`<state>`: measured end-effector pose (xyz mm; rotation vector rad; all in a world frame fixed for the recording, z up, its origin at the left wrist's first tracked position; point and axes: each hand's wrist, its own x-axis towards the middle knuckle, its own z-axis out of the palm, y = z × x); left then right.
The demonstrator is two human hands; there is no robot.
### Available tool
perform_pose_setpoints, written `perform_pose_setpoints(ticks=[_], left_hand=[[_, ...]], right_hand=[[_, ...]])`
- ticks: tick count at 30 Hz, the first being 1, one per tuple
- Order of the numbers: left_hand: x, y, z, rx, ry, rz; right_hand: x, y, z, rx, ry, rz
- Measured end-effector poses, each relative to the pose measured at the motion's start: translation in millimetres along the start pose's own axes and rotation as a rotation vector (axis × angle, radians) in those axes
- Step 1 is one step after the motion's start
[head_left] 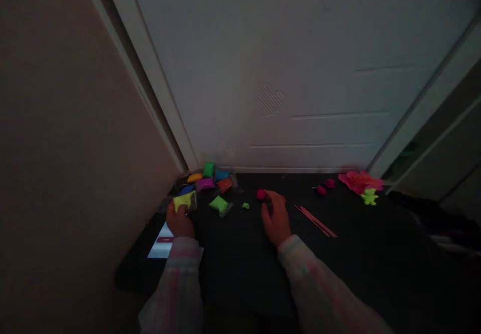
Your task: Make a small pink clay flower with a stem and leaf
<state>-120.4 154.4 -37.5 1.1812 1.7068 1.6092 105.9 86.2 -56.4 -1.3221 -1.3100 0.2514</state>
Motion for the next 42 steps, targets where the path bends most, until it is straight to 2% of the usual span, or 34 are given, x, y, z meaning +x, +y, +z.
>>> perform_pose_setpoints(ticks=[4, 10, 13, 15, 20, 25, 32, 34, 36, 39, 40, 41, 42], left_hand=[[-3.6, 7.3, 0.5, -0.288, -0.221, -0.117], [-41.8, 23.5, 25.8, -0.545, -0.65, -0.283], [-56.3, 25.6, 35.5, -0.697, -0.853, -0.41], [-60.4, 25.1, 38.1, -0.768, -0.912, -0.469], [-61.5, 22.8, 37.5, -0.747, -0.867, -0.492], [-62.8, 20.6, 39.1, -0.72, -0.871, -0.476], [-66.3, 18.9, 43.2, -0.686, -0.926, -0.488], [-66.2, 17.9, 44.4, -0.648, -0.903, -0.452], [-66.8, 16.5, 43.2, -0.545, -0.763, -0.322], [-72.4, 14.4, 33.6, -0.236, -0.426, 0.065], [-75.7, 13.9, 28.8, -0.122, -0.36, 0.192], [-79.4, 13.5, 24.0, -0.041, -0.35, 0.284], [-83.3, 13.3, 19.7, 0.004, -0.409, 0.334]], right_hand=[[-1.0, -7.1, -0.1, 0.116, -0.113, 0.095], [-1.7, -21.9, 1.6, 0.322, -0.39, 0.302], [0.9, -23.7, 0.2, 0.394, -0.446, 0.383], [2.3, -23.0, -0.9, 0.431, -0.464, 0.427], [1.9, -18.0, -0.4, 0.503, -0.497, 0.517], [1.8, -18.6, -0.2, 0.524, -0.492, 0.563], [1.9, -22.9, -1.3, 0.494, -0.505, 0.546], [1.6, -22.3, -1.6, 0.46, -0.515, 0.528], [1.1, -22.0, -2.0, 0.421, -0.522, 0.504], [-0.8, -23.1, -2.2, 0.352, -0.546, 0.446], [-2.0, -24.0, -1.9, 0.325, -0.559, 0.423], [-3.5, -24.9, -1.5, 0.297, -0.574, 0.4], [-5.2, -26.1, -1.0, 0.268, -0.589, 0.375]])
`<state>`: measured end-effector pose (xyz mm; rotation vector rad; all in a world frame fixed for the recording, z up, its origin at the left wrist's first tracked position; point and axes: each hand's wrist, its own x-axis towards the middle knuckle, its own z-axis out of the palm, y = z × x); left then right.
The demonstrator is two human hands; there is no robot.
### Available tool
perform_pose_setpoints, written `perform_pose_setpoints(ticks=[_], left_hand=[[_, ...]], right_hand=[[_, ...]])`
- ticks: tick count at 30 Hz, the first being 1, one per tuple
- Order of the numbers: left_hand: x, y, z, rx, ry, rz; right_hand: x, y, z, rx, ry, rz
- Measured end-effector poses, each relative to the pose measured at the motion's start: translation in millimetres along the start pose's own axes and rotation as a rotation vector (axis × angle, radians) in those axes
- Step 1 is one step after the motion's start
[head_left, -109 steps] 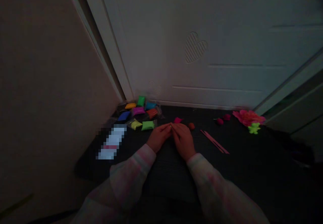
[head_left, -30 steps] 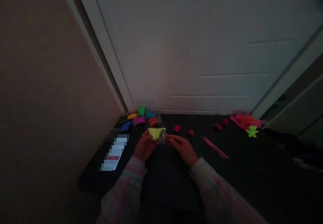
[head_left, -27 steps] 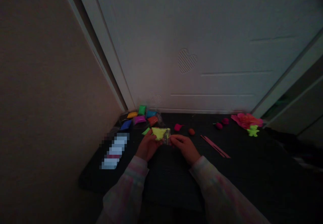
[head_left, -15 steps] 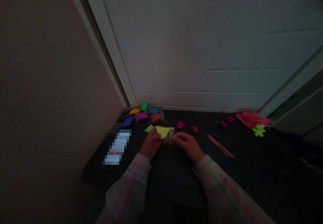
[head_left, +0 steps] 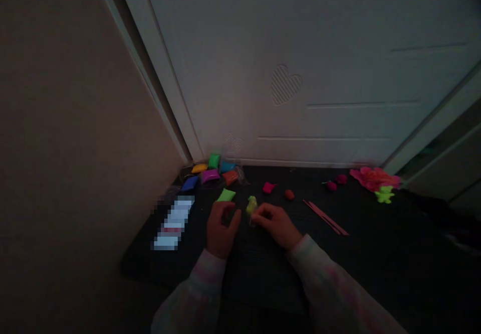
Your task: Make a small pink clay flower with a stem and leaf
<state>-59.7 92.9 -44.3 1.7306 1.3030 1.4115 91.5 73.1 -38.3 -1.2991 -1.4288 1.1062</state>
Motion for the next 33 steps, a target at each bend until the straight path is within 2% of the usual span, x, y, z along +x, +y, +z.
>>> perform_pose_setpoints(ticks=[2, 4, 6, 8, 14, 23, 33], left_hand=[[-7.9, 2.1, -2.8, -0.004, -0.146, -0.017], [-11.1, 3.1, -3.0, -0.055, -0.28, -0.121], [-10.4, 3.0, -2.1, -0.112, -0.366, -0.233], [-8.7, 2.4, -1.9, -0.142, -0.41, -0.281], [-10.0, 1.4, -4.6, -0.043, -0.37, -0.181], [-10.9, 2.8, -2.6, 0.119, -0.308, 0.024], [-10.6, 1.4, -1.7, 0.215, -0.332, 0.139]], right_hand=[[-2.8, -0.7, 3.7, -0.073, -0.024, -0.031], [-5.5, -1.7, 7.0, -0.142, -0.044, -0.07], [-7.6, -2.7, 8.8, -0.203, -0.066, -0.111], [-8.7, -3.0, 9.1, -0.25, -0.088, -0.147], [-8.2, -0.9, 5.9, -0.318, -0.108, -0.216], [-4.7, -0.4, 4.9, -0.307, -0.08, -0.196], [-2.4, 3.3, 5.7, -0.293, -0.075, -0.184]])
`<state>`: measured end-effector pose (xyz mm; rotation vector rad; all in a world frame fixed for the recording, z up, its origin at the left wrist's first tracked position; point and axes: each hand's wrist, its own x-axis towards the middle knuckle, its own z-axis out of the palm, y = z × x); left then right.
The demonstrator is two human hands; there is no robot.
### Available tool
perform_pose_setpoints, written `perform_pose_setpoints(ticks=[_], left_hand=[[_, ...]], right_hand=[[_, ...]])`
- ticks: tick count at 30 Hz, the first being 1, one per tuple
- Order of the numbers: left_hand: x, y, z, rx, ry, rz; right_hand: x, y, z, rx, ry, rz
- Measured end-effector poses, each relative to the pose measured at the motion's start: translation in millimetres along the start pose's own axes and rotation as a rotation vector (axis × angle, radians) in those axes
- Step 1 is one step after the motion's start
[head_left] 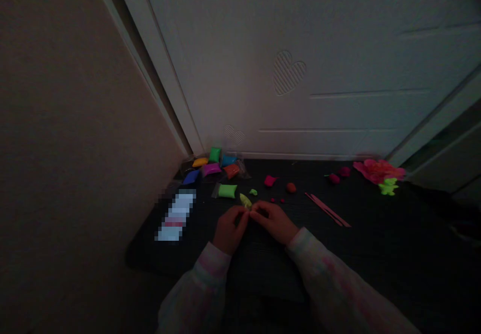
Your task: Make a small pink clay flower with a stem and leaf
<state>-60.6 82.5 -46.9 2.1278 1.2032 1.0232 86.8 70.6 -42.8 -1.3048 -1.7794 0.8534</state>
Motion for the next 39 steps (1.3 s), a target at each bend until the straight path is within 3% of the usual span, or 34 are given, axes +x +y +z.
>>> perform_pose_setpoints(ticks=[7, 16, 25, 27, 29, 30, 33, 35, 39], left_hand=[[-1.0, -1.1, 0.7, 0.059, 0.042, 0.047], [-1.0, -2.8, 1.8, 0.127, 0.165, 0.105], [-3.5, -1.6, -1.0, 0.054, 0.192, 0.206], [-2.1, -4.0, -2.3, -0.07, 0.318, 0.103], [2.0, -6.6, -2.6, -0.321, 0.405, -0.115], [4.6, -7.5, -2.5, -0.484, 0.382, -0.244], [11.3, -7.1, -1.5, -0.97, 0.168, -0.552], [13.2, -5.1, -1.4, -1.118, 0.102, -0.622], [12.2, -0.4, -2.9, -1.163, 0.105, -0.615]], right_hand=[[-1.7, -0.2, -0.3, -0.167, 0.134, -0.013], [-10.0, -11.5, 4.8, -0.363, 0.098, -0.176], [-6.6, -4.2, 12.2, -0.16, 0.17, -0.152], [-4.2, -4.0, 8.1, -0.092, 0.205, -0.118], [-2.5, -4.4, 3.7, -0.026, 0.224, -0.087], [-2.0, -4.6, 1.9, 0.006, 0.222, -0.075], [-1.6, -5.4, -0.8, 0.082, 0.199, -0.039], [-1.7, -5.9, -1.1, 0.114, 0.191, -0.009], [-1.1, -5.2, -1.7, 0.176, 0.18, 0.054]])
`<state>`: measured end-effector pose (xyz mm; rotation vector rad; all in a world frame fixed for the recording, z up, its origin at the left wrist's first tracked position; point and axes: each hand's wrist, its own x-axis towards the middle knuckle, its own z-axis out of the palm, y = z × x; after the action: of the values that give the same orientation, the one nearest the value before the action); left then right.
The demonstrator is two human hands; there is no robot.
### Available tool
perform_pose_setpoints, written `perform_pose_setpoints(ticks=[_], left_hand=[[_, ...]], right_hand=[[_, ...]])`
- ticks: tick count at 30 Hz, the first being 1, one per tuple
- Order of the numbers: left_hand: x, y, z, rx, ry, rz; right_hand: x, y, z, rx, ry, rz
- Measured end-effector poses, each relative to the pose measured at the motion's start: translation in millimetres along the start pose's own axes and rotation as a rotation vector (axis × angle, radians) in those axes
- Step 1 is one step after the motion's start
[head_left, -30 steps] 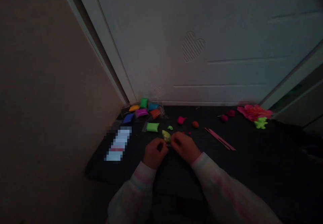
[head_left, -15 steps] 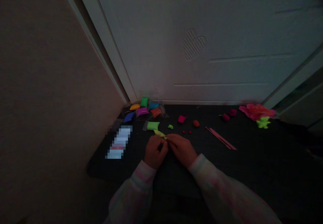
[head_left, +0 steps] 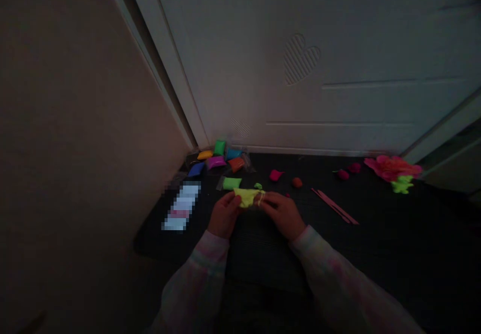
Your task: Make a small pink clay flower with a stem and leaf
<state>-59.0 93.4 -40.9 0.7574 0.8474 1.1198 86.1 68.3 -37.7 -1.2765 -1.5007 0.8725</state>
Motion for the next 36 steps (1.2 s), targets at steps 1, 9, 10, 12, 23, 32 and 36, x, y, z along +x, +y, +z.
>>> perform_pose_setpoints(ticks=[1, 9, 10, 12, 23, 32, 36], left_hand=[[-1.0, 0.3, 0.4, -0.004, -0.006, -0.004], [0.2, -3.4, -1.5, 0.032, -0.021, -0.007], [1.0, -4.4, -2.7, 0.055, -0.023, -0.003], [2.4, -6.1, -5.3, 0.11, -0.031, -0.002], [2.9, -9.3, -10.1, 0.239, -0.079, -0.046], [4.6, -10.7, -7.2, 0.2, 0.016, -0.03], [4.7, -6.9, -5.2, 0.119, 0.068, -0.047]], right_hand=[[0.5, 0.6, -0.5, 0.018, -0.006, 0.017], [3.9, 3.8, -2.3, 0.147, -0.045, 0.116], [3.9, 4.0, -1.8, 0.152, -0.036, 0.121], [3.5, 4.8, -0.9, 0.159, -0.015, 0.125], [5.0, 9.2, 0.2, 0.235, -0.043, 0.161], [3.0, 2.5, 3.4, 0.291, -0.04, 0.172], [4.4, 1.9, -1.1, 0.379, -0.002, 0.205]])
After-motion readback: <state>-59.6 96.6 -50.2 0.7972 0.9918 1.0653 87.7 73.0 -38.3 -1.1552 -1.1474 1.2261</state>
